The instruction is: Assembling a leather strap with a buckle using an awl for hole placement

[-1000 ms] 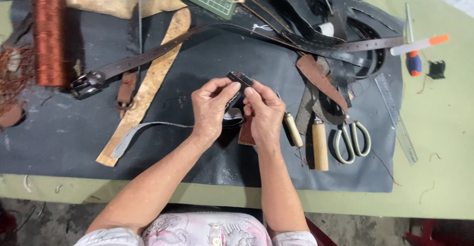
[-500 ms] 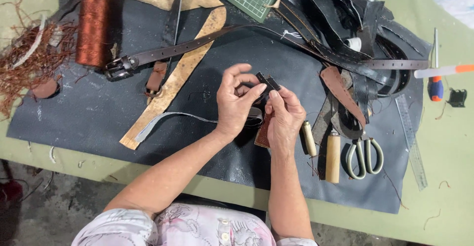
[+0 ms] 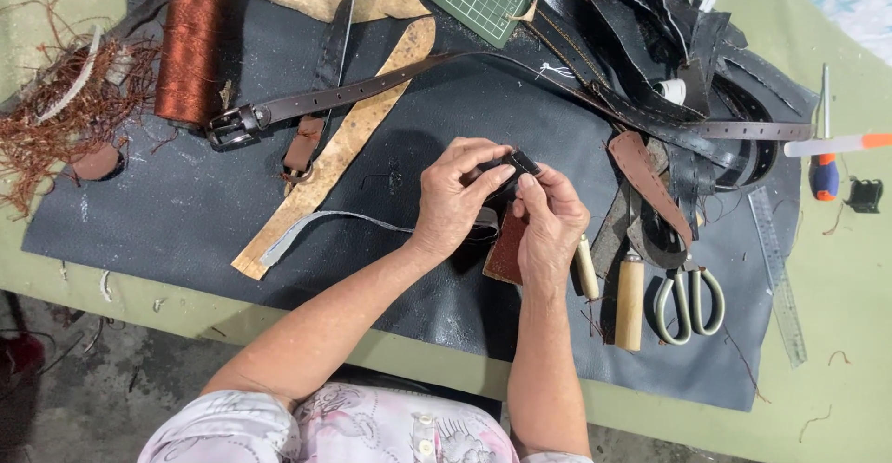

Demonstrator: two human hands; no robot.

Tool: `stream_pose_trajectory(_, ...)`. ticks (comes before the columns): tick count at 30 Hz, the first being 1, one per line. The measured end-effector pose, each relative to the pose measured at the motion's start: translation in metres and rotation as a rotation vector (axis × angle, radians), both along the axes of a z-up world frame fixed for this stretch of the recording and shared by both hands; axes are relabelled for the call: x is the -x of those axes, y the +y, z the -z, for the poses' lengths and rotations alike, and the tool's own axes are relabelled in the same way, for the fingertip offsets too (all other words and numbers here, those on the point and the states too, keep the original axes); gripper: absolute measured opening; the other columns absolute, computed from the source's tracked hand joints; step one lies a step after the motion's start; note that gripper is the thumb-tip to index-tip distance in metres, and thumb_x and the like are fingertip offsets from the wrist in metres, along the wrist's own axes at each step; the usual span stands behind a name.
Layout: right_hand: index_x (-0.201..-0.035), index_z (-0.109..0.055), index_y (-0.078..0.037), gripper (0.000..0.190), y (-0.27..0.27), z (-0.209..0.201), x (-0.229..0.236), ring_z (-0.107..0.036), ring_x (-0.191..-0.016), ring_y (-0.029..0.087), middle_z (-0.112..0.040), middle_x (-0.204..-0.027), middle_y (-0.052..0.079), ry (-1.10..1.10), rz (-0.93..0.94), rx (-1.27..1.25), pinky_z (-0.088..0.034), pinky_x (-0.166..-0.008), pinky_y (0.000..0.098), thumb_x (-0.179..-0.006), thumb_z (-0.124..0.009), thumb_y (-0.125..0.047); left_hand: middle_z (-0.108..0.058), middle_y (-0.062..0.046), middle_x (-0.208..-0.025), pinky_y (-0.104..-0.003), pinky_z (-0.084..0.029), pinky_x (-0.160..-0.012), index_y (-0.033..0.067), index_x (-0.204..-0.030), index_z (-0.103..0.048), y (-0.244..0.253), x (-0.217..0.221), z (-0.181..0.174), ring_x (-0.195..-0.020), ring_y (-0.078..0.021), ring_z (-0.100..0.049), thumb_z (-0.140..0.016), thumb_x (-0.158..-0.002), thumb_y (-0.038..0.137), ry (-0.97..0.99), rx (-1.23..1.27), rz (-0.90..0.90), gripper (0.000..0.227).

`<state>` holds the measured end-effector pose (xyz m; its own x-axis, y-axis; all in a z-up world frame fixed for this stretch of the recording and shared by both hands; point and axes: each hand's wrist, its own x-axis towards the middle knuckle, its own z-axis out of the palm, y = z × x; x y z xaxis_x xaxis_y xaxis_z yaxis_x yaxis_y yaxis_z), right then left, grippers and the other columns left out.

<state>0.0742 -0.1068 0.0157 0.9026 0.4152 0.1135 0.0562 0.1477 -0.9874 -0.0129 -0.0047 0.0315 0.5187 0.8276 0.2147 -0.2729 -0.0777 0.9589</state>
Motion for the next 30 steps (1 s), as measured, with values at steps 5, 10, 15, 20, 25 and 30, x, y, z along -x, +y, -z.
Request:
stream_pose_trajectory(5, -0.108, -0.072, 0.005, 0.02, 0.0, -0.003, 0.0, -0.06, -0.073, 0.012, -0.07, -0.089, 0.013, 0.015, -0.007, -0.017, -0.048, -0.052, 0.0199, -0.09, -0.076, 0.0, -0.076, -0.002, -0.095, -0.021, -0.053, -0.064, 0.0162, -0.11, -0.079, 0.001, -0.003, 0.008, -0.075, -0.0048, -0.064, -0.084, -0.088, 0.02, 0.024, 0.069, 0.065, 0.023)
stream_pose_trajectory(10, -0.108, -0.072, 0.004, 0.021, -0.002, 0.001, -0.005, -0.06, -0.073, 0.012, -0.07, -0.089, 0.013, 0.027, -0.016, -0.014, -0.049, -0.052, 0.0198, -0.089, -0.077, -0.001, -0.075, -0.002, -0.088, -0.021, -0.054, -0.061, 0.0131, -0.108, -0.079, -0.001, -0.005, 0.012, -0.076, -0.0033, -0.064, -0.084, -0.087, 0.021, 0.024, 0.167, 0.13, 0.023)
stream_pose_trajectory(15, -0.108, -0.072, 0.005, 0.021, -0.003, 0.0, -0.005, -0.06, -0.072, 0.012, -0.071, -0.088, 0.013, 0.043, -0.032, 0.0, -0.05, -0.051, 0.0199, -0.089, -0.077, -0.002, -0.075, -0.002, -0.083, -0.02, -0.054, -0.063, 0.0101, -0.107, -0.079, -0.002, -0.006, 0.011, -0.076, -0.0022, -0.061, -0.083, -0.088, 0.018, 0.003, 0.201, 0.134, 0.021)
stream_pose_trajectory(20, -0.107, -0.072, 0.005, 0.021, -0.001, -0.008, 0.0, -0.06, -0.072, 0.012, -0.07, -0.087, 0.013, 0.059, -0.021, -0.005, -0.05, -0.052, 0.0193, -0.088, -0.078, -0.001, -0.074, -0.002, -0.081, -0.021, -0.054, -0.063, 0.0091, -0.106, -0.078, -0.001, -0.006, 0.013, -0.077, -0.0032, -0.061, -0.08, -0.09, 0.018, 0.012, 0.196, 0.143, 0.018)
stream_pose_trajectory(25, -0.106, -0.072, 0.004, 0.019, -0.002, -0.008, -0.002, -0.06, -0.071, 0.012, -0.07, -0.086, 0.013, 0.048, -0.016, 0.001, -0.051, -0.053, 0.0198, -0.089, -0.077, 0.0, -0.075, -0.003, -0.081, -0.021, -0.056, -0.065, 0.0085, -0.107, -0.079, -0.002, -0.005, 0.008, -0.077, -0.0036, -0.061, -0.08, -0.09, 0.017, 0.021, 0.212, 0.161, 0.018)
stream_pose_trajectory(30, -0.105, -0.072, 0.005, 0.017, 0.0, -0.014, -0.001, -0.061, -0.07, 0.012, -0.07, -0.086, 0.013, 0.055, 0.002, -0.015, -0.052, -0.053, 0.02, -0.09, -0.076, 0.0, -0.077, -0.006, -0.084, -0.024, -0.057, -0.066, 0.0076, -0.109, -0.079, 0.0, -0.003, -0.002, -0.078, -0.0055, -0.064, -0.084, -0.085, 0.013, 0.035, 0.187, 0.194, 0.026)
